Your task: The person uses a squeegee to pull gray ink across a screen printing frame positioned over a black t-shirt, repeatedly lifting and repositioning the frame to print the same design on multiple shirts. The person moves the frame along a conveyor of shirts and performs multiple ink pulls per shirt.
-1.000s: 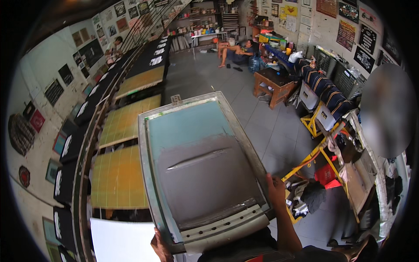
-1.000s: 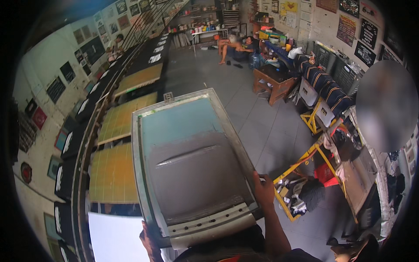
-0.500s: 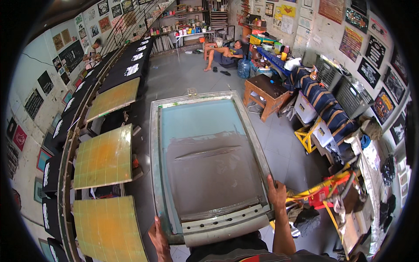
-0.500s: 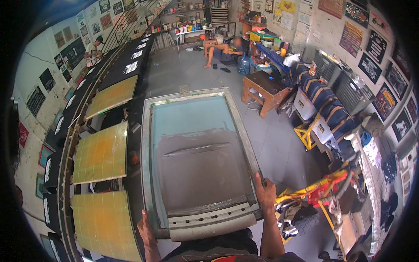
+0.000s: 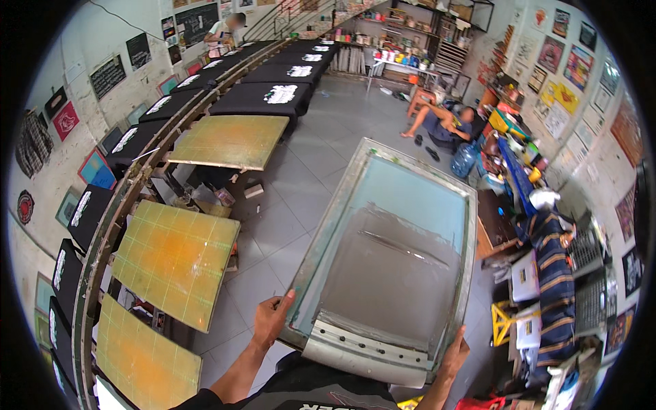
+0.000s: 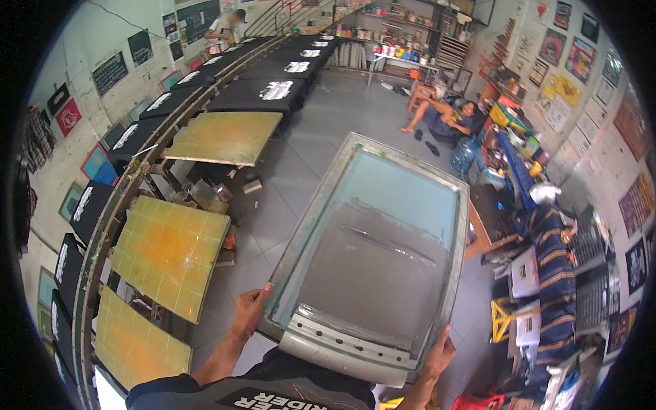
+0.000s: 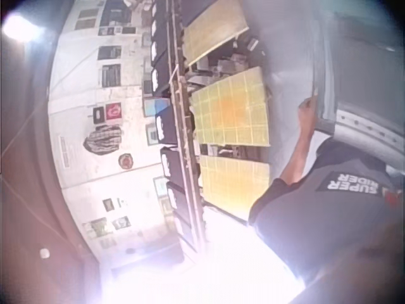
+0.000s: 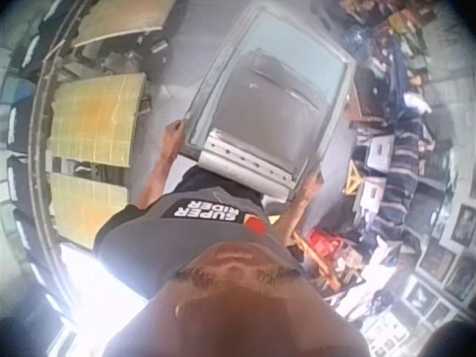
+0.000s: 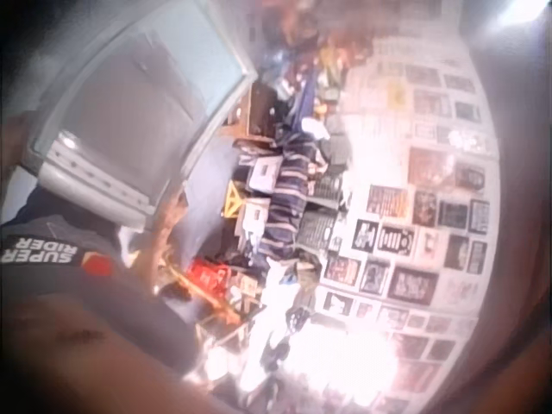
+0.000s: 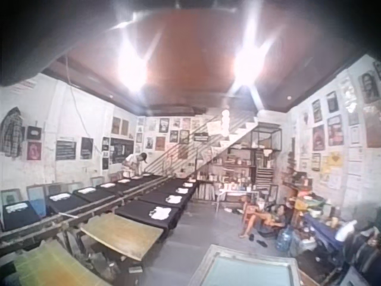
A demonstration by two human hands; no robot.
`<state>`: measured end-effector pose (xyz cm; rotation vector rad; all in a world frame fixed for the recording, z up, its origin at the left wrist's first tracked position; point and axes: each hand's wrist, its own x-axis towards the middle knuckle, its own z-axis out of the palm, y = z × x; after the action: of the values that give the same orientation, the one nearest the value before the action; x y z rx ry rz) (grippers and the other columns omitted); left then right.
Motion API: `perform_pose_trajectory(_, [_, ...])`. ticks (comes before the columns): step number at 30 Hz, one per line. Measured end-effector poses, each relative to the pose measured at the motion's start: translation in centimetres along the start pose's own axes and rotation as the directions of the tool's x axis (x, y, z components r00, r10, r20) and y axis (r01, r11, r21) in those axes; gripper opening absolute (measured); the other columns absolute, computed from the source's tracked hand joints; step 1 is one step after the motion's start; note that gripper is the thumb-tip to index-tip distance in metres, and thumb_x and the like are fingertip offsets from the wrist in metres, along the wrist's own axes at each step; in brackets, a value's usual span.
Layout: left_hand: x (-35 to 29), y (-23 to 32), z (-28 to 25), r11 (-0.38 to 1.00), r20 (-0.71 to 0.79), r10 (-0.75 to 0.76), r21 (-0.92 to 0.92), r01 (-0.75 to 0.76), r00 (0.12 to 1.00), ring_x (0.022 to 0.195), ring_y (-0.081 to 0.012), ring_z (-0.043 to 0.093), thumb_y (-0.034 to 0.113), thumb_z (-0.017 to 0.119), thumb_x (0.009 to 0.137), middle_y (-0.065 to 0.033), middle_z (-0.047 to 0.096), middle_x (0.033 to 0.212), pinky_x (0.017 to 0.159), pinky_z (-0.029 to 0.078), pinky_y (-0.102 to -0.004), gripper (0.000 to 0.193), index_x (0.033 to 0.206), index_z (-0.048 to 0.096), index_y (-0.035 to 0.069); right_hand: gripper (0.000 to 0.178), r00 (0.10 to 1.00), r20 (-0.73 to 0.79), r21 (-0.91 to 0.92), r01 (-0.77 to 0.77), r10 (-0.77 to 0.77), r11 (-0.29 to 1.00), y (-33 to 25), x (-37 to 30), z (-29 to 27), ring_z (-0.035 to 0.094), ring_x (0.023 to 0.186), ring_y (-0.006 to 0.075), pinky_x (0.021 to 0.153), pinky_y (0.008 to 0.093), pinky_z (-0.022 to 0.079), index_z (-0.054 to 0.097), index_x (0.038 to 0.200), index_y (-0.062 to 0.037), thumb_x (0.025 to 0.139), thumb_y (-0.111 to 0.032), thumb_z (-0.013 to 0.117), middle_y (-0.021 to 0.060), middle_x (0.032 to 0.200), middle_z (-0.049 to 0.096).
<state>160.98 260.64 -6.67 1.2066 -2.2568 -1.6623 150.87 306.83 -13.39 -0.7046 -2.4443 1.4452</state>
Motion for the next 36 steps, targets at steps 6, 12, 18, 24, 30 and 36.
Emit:
perform_pose_trajectory(6, [13.5, 6.4, 6.6, 1.000, -0.003, -0.015, -0.010, 0.015, 1.000, 0.082, -0.0210, 0.070, 0.076, 0.070, 0.094, -0.0149, 0.077, 0.085, 0.078, 0.056, -0.0384, 0.084, 0.111, 0.082, -0.006, 0.076, 0.997, -0.040, 0.002, -0.061, 0.061, 0.998, -4.9, 12.4, 10.1, 0.035, 0.068, 0.0151, 0.059, 0.0394, 0.030, 0.049, 0.072, 0.0021, 0.112, -0.062, 0.054, -0.0002, 0.066, 0.043])
perform_pose_trajectory(12, [25.5, 15.3, 11.7, 0.998, -0.033, -0.053, 0.033, 0.054, 0.998, 0.084, -0.0183, 0.067, 0.073, 0.063, 0.101, -0.0129, 0.076, 0.088, 0.079, 0.055, -0.0365, 0.084, 0.112, 0.080, -0.008, 0.075, 0.998, 0.045, 0.002, 0.054, -0.054, 0.999, -13.0, 27.6, 21.5, 0.036, 0.068, 0.0143, 0.059, 0.0393, 0.029, 0.049, 0.070, 0.0011, 0.112, -0.061, 0.054, 0.0002, 0.066, 0.045])
perform_pose_trajectory(18, [35.9, 19.4, 14.9, 0.994, -0.274, -0.069, -0.101, 0.043, 0.959, 0.070, -0.0145, 0.051, 0.070, 0.068, 0.100, -0.0041, 0.057, 0.070, 0.065, 0.045, -0.0375, 0.076, 0.087, 0.073, -0.005, 0.072, 0.959, 0.235, 0.038, 0.155, -0.159, 0.987, -21.4, 41.7, 35.4, 0.034, 0.069, 0.0136, 0.060, 0.0394, 0.026, 0.042, 0.069, -0.0032, 0.113, -0.059, 0.055, -0.0020, 0.065, 0.040])
perform_pose_trajectory(24, [46.2, 21.5, 15.7, 0.972, -0.440, -0.184, -0.215, 0.096, 0.879, 0.073, -0.0113, 0.043, 0.064, 0.066, 0.105, 0.0019, 0.049, 0.071, 0.062, 0.036, -0.0346, 0.071, 0.075, 0.059, 0.000, 0.068, 0.886, 0.382, 0.102, 0.244, -0.265, 0.964, -31.2, 50.2, 51.8, 0.029, 0.068, 0.0114, 0.060, 0.0373, 0.023, 0.034, 0.069, -0.0081, 0.114, -0.052, 0.057, -0.0053, 0.066, 0.034])
perform_pose_trajectory(30, [58.8, 26.7, 13.7, 0.958, -0.576, -0.222, -0.279, 0.066, 0.787, 0.071, -0.0125, 0.038, 0.067, 0.065, 0.104, 0.0012, 0.041, 0.069, 0.059, 0.031, -0.0390, 0.075, 0.070, 0.049, 0.003, 0.068, 0.808, 0.506, 0.166, 0.252, -0.302, 0.953, -41.9, 55.5, 69.5, 0.033, 0.067, 0.0091, 0.059, 0.0353, 0.027, 0.046, 0.067, -0.0049, 0.115, -0.052, 0.058, -0.0058, 0.065, 0.039])
perform_pose_trajectory(36, [69.3, 30.6, 11.8, 0.942, -0.656, -0.298, -0.321, 0.101, 0.694, 0.070, -0.0122, 0.037, 0.065, 0.066, 0.104, 0.0025, 0.041, 0.068, 0.058, 0.029, -0.0389, 0.073, 0.069, 0.051, 0.003, 0.066, 0.729, 0.584, 0.278, 0.235, -0.358, 0.931, -51.4, 58.8, 85.2, 0.042, 0.069, 0.0094, 0.062, 0.0332, 0.038, 0.063, 0.073, -0.0002, 0.113, -0.052, 0.060, -0.0031, 0.070, 0.052])
